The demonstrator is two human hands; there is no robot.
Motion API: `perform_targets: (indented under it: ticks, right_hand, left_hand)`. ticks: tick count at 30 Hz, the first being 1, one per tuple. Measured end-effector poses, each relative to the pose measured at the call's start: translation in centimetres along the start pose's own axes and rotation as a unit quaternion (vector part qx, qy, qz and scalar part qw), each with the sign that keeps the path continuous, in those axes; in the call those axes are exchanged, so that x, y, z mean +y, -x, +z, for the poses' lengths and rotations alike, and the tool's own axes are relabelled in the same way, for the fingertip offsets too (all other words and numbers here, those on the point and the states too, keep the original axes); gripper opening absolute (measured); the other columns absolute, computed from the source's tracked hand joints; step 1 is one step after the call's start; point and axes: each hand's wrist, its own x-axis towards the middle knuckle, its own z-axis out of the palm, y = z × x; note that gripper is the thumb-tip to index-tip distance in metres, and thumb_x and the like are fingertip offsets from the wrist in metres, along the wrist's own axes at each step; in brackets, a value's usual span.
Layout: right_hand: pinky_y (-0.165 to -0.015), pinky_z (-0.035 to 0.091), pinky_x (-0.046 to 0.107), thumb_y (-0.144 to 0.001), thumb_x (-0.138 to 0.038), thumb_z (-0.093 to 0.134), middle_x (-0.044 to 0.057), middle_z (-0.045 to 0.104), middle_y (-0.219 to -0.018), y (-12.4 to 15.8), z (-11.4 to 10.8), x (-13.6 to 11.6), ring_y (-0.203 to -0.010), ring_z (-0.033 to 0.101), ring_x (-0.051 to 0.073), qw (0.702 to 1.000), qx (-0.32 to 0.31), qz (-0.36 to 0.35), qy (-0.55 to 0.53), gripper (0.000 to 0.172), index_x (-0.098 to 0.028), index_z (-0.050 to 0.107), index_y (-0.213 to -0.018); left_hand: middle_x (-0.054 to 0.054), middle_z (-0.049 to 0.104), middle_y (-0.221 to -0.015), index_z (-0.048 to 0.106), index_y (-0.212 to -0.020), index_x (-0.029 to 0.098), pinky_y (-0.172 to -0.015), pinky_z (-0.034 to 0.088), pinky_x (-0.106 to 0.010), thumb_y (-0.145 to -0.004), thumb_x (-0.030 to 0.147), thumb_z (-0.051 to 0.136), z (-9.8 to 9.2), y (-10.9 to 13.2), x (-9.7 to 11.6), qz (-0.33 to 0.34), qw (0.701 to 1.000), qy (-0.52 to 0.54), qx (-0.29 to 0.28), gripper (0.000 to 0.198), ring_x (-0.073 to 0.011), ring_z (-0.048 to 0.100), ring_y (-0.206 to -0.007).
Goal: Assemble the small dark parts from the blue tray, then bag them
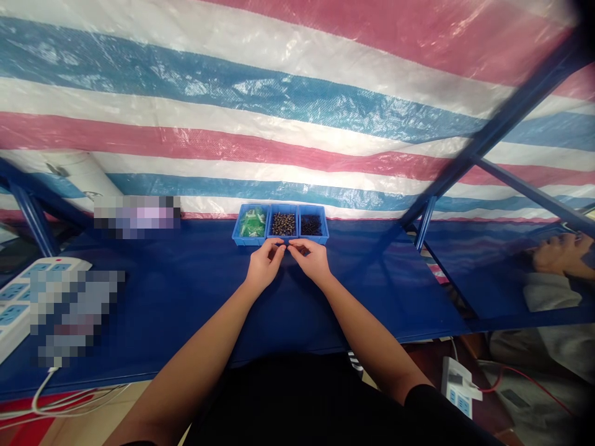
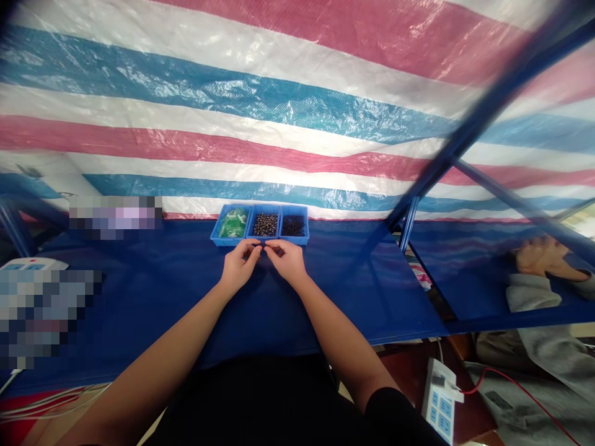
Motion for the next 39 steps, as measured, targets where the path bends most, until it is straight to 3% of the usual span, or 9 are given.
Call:
perform_targets:
  ticks: [10,17,28,34,39]
  right_hand:
    - [-0.068,0.056,0.029,-0.081,-0.033,0.066,0.003,0.074,-0.088,0.02,0.21,0.19,-0.074,0.068,0.018,1.0,0.005,-0.001,0.002,0.021,-0.022,0.075,-0.097]
    - [-0.067,0.055,0.029,-0.081,-0.031,0.065,0.003,0.074,-0.088,-0.02,0.09,0.28,-0.074,0.068,0.018,1.0,0.008,-0.011,-0.001,0.02,-0.022,0.075,-0.097]
    - [-0.068,0.056,0.029,-0.081,-0.033,0.066,0.003,0.074,-0.087,0.01,0.22,0.36,-0.072,0.068,0.017,1.0,0.008,-0.005,0.0,0.021,-0.022,0.074,-0.097]
    - [-0.068,0.056,0.03,-0.082,-0.032,0.065,0.003,0.074,-0.089,-0.15,-0.07,0.25,-0.074,0.068,0.018,1.0,0.014,-0.014,0.005,0.02,-0.022,0.074,-0.097]
    - [-0.067,0.056,0.03,-0.081,-0.033,0.065,0.003,0.074,-0.088,-0.05,0.03,0.33,-0.074,0.069,0.018,1.0,0.008,-0.011,-0.004,0.021,-0.022,0.074,-0.097]
  left_hand:
    - [0.002,0.064,-0.07,0.061,-0.096,0.021,-0.064,0.046,-0.024,-0.093,0.044,0.047,-0.02,-0.08,-0.08,-0.001,1.0,-0.011,-0.005,0.027,-0.0128,0.061,-0.063]
    - [0.002,0.065,-0.073,0.059,-0.108,0.022,-0.059,0.045,-0.023,-0.09,0.043,0.052,0.13,0.0,-0.12,-0.004,1.0,0.005,-0.003,0.028,-0.0134,0.062,-0.065]
    - [0.002,0.063,-0.069,0.061,-0.095,0.021,-0.063,0.045,-0.024,-0.093,0.042,0.047,-0.13,-0.11,0.07,-0.003,1.0,-0.011,-0.02,0.025,-0.013,0.06,-0.062]
    - [0.002,0.064,-0.071,0.059,-0.106,0.022,-0.06,0.046,-0.023,-0.091,0.042,0.052,-0.02,0.03,0.05,0.0,0.999,0.025,-0.025,0.026,-0.0132,0.062,-0.064]
    - [0.002,0.063,-0.071,0.059,-0.1,0.022,-0.064,0.047,-0.024,-0.092,0.041,0.049,-0.11,-0.03,0.14,0.002,1.0,0.019,-0.019,0.023,-0.013,0.061,-0.064]
